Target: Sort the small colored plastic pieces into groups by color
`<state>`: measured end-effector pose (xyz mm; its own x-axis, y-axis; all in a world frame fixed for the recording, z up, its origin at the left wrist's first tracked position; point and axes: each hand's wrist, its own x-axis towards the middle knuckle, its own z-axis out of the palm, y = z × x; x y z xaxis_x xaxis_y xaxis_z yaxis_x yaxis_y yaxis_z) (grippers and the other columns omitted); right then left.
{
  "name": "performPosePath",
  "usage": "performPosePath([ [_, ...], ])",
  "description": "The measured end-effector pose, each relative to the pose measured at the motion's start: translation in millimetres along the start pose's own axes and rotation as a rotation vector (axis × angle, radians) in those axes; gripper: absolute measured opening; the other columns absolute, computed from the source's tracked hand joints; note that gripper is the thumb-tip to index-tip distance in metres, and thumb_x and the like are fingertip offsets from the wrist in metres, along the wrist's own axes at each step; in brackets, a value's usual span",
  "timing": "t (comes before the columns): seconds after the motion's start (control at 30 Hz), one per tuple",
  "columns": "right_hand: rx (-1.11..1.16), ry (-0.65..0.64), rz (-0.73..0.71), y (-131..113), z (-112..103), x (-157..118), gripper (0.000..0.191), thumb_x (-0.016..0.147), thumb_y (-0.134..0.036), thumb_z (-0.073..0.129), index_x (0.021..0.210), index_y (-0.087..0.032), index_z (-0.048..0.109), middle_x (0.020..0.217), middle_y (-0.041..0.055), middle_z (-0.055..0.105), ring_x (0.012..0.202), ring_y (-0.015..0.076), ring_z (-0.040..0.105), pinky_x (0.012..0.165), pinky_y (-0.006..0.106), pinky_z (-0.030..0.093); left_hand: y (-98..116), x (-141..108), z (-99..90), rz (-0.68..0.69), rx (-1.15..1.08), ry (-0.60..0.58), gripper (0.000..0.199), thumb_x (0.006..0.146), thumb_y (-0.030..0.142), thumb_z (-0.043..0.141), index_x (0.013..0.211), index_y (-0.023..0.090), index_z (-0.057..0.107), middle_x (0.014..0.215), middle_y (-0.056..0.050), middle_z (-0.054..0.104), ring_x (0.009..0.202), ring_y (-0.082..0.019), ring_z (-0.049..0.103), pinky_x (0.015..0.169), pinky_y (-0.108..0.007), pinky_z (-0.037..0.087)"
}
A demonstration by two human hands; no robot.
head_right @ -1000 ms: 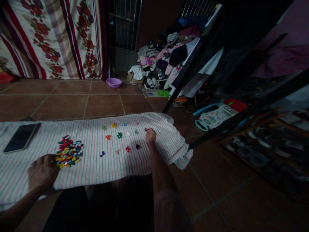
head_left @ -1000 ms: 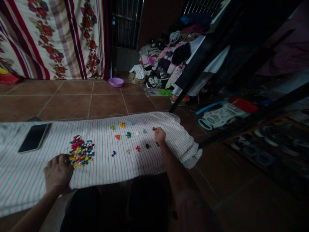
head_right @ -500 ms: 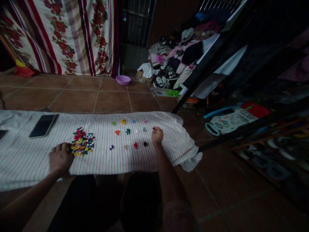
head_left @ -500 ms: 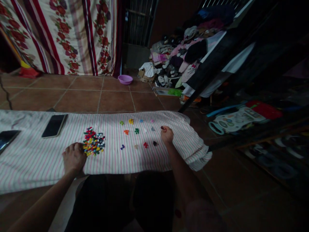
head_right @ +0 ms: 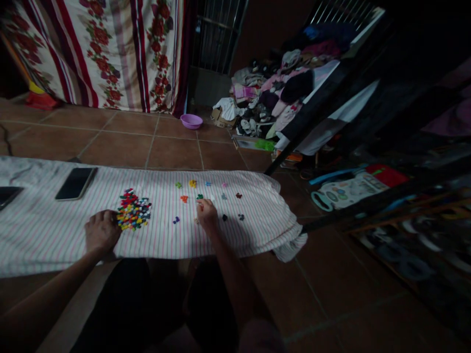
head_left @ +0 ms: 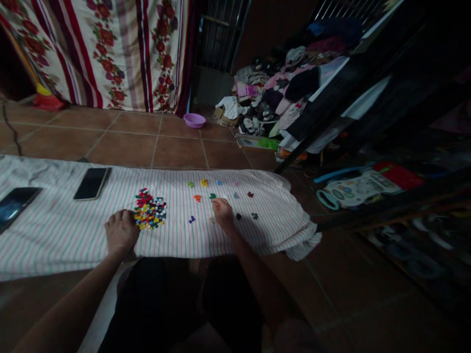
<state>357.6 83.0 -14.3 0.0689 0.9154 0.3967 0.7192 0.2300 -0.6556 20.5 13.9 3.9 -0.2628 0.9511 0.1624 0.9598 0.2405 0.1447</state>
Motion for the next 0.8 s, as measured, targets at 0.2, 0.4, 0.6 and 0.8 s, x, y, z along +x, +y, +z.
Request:
performPosePath([
  [0.2, 0.103, -0.202, -0.122, -58.8, 34.2, -19.2, 0.028, 0.082, -0.012, 0.046, 0.095, -0.019, 0.07, 0.096, 0.0058, 0.067, 0.088, 0.0165, 0.063, 0.081, 0.029, 0.051, -1.5, 1.2, 0.6, 0.004, 0.002, -0.003, 0.031, 0.088, 0.023, 0.035, 0.107, 0.015, 0.057, 0.111, -0.013, 0.057, 0.104, -0.029, 0.047, 0.082, -0.039, 0.033],
  [0.4, 0.102, -0.412, -0.175, -103.6, 66.2, -42.8, 0.023, 0.087, -0.014, 0.051, 0.096, -0.023, 0.07, 0.096, 0.0024, 0.067, 0.092, 0.0153, 0.061, 0.087, 0.027, 0.048, -2.0, 1.4, 1.8, 0.002, -0.035, 0.01, 0.031, 0.089, 0.024, 0.034, 0.109, 0.015, 0.057, 0.112, -0.014, 0.057, 0.104, -0.029, 0.046, 0.082, -0.04, 0.033],
  [0.6, 0.014, -0.53, -0.173, -127.7, 83.7, -57.1, 0.022, 0.091, -0.02, 0.051, 0.101, -0.025, 0.07, 0.098, 0.0021, 0.065, 0.096, 0.0151, 0.06, 0.086, 0.025, 0.046, -2.3, 1.5, 2.6, 0.014, -0.024, 0.031, 0.028, 0.088, 0.023, 0.038, 0.106, 0.014, 0.057, 0.11, -0.014, 0.057, 0.104, -0.029, 0.047, 0.081, -0.039, 0.033],
  [0.8, -0.096, -0.576, -0.157, -146.3, 87.9, -59.5, 0.026, 0.093, -0.024, 0.048, 0.109, -0.027, 0.068, 0.102, 0.0029, 0.064, 0.1, 0.0161, 0.058, 0.085, 0.025, 0.046, -5.1, 2.9, 9.5, 0.016, -0.011, 0.058, 0.027, 0.087, 0.021, 0.038, 0.105, 0.015, 0.057, 0.108, -0.014, 0.057, 0.103, -0.029, 0.047, 0.08, -0.039, 0.033],
])
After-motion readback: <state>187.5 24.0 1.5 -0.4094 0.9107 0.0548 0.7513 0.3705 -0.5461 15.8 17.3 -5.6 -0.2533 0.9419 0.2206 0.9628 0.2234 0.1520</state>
